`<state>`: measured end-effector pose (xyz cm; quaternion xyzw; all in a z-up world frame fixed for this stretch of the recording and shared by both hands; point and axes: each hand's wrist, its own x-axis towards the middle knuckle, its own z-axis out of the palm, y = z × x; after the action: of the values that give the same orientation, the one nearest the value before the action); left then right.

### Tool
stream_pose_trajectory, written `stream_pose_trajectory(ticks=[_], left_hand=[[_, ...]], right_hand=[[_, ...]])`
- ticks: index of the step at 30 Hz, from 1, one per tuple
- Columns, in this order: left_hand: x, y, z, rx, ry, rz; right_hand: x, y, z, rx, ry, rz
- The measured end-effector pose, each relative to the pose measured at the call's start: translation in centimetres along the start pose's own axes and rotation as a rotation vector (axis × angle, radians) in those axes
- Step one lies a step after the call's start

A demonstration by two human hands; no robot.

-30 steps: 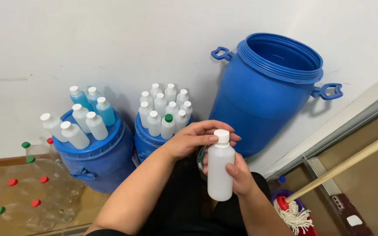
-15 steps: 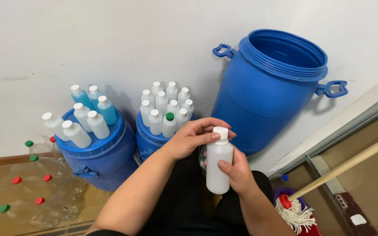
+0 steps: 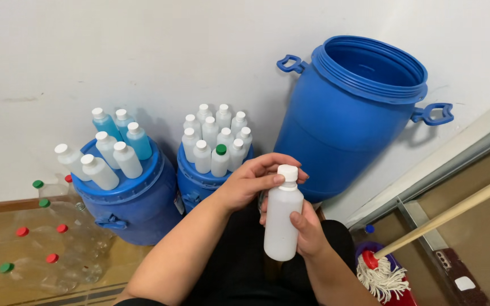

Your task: The person repeatedly picks up small plastic bottles containing a light blue liquid from a bucket, unscrews the caps, pours the contents into a large blue barrel, and then places the empty bottles back into the bucket.

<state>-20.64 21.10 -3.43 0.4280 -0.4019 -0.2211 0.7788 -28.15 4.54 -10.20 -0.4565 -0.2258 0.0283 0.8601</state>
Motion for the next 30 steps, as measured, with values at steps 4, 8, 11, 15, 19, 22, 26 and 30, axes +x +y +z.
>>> stream_pose_trajectory(ticks=[4,8,11,15,19,22,26,30], left_hand=[[-0.2,0.6,0.2,-0.027,-0.053,-0.001],[-0.4,1.0,0.5,-0.127,-0.076,-0.103],[-0.4,1.0,1.0,-0.156,-0.065,-0.127],[-0.2,1.6,1.9,0.084,0.004,-0.100],[-0.1,0.6,1.6,0.079,0.037,-0.075],[-0.1,-0.1,1.8,0.012,0.141,-0.034],[-0.2,0.3,1.6,0.055,0.095,-0.020],[-0.4,1.4,1.7,0.011,0.006,-0.105]], right_hand=[[0.1,-0.5,0.5,0.008,-0.018,0.022],[0.0,-0.6,0.7,0.077,-0.057,0.070],[-0.3,0.0,0.2,0.049,-0.060,0.043],[-0.4,0.2,-0.3,-0.124,0.024,0.011],[-0.4,0.0,0.1,-0.339,0.174,-0.017],[-0.4,-0.3,0.0,-0.603,0.306,-0.003],[-0.5,-0.5,0.3,-0.498,0.264,0.021],[-0.5,-0.1,0.5,-0.141,0.066,0.027]])
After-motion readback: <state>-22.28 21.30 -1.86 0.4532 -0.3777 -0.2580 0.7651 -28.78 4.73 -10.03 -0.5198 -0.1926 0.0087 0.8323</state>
